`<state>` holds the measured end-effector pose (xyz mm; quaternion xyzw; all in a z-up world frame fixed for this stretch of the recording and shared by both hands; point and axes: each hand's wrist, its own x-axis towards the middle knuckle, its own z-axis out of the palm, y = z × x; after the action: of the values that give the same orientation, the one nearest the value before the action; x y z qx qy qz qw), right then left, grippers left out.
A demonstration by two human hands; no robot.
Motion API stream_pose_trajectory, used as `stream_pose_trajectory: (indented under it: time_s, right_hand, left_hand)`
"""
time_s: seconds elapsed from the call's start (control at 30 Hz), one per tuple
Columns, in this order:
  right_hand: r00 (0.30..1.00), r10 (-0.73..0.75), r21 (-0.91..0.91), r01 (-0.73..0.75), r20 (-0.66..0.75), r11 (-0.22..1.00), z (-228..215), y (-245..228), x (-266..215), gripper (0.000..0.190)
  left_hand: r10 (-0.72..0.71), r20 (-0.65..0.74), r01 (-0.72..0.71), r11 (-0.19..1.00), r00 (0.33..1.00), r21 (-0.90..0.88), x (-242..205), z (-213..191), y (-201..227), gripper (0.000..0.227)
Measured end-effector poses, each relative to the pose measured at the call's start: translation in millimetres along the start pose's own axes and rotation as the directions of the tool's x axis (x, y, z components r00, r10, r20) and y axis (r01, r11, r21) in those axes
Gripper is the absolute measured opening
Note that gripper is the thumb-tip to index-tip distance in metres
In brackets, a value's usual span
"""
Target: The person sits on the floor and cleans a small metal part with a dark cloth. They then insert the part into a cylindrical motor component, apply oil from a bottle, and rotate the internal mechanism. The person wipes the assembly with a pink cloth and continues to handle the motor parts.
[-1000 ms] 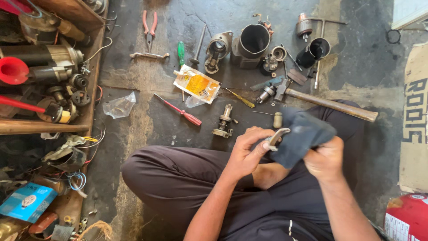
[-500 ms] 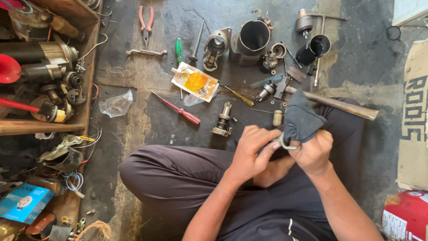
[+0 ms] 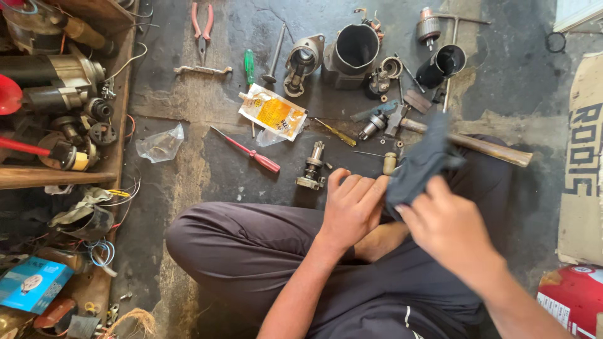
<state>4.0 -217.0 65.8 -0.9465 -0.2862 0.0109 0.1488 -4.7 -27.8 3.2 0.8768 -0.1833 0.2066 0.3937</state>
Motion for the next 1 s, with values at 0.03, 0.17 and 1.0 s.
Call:
stream_pose_trajectory:
  time_s: [0.03, 0.17, 1.0]
  right_hand:
    - [1.0, 0.004, 0.001, -0.004, -0.023, 1.0, 3, -1, 0, 0.019]
    - [0.999, -0.032, 0.034, 0.032, -0.021, 0.999, 17, -3, 0, 0.019]
    - [0.809, -0.539, -0.61, 0.554, 0.234, 0.566, -85, 68, 83, 0.013]
  left_hand:
    - [-0.011, 0.006, 0.011, 1.0, 1.0, -0.017, -2, 3, -1, 0.033]
    - [-0.049, 0.038, 0.051, 0.997, 0.998, -0.055, -13, 5, -5, 0.031]
    - [-0.424, -0.167, 0.401, 0.903, 0.89, -0.155, 16, -75, -79, 0.021]
